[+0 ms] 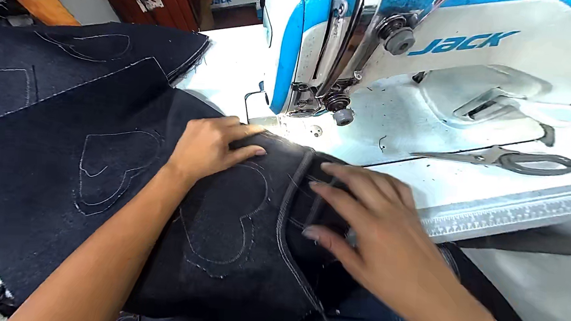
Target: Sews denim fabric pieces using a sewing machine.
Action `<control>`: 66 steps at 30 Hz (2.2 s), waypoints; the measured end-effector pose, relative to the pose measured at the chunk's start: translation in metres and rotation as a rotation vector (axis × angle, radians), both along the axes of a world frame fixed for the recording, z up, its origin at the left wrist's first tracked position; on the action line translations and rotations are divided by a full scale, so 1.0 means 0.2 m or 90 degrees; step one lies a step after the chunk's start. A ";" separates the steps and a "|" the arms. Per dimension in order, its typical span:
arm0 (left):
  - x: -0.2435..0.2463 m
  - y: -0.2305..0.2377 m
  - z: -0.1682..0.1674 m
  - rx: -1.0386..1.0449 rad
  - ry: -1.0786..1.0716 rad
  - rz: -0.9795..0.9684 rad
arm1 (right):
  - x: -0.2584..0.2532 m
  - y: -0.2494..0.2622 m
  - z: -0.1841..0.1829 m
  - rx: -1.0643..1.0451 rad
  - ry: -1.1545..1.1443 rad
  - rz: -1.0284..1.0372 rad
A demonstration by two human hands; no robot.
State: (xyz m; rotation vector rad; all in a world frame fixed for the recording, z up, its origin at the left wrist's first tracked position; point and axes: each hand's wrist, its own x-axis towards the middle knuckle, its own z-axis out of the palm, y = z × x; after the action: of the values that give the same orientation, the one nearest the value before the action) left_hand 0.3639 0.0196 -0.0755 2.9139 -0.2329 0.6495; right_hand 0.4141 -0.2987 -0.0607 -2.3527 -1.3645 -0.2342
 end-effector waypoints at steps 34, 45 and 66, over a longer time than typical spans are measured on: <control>-0.11 -0.22 -0.02 -0.088 0.144 0.205 | 0.31 0.20 -0.15 0.070 -0.019 0.082; -0.43 -0.44 0.01 -0.144 0.040 -0.005 | 0.25 -0.06 -0.16 0.014 -0.119 0.359; -0.34 -0.46 -0.08 -0.049 0.060 0.009 | 0.28 -0.01 -0.12 -0.031 -0.041 0.302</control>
State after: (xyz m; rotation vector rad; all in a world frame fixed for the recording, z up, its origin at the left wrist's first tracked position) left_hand 0.2952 -0.0714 -0.0921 2.8652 -0.1719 0.5089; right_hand 0.4708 -0.3009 -0.0846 -1.9935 -1.9246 -0.1374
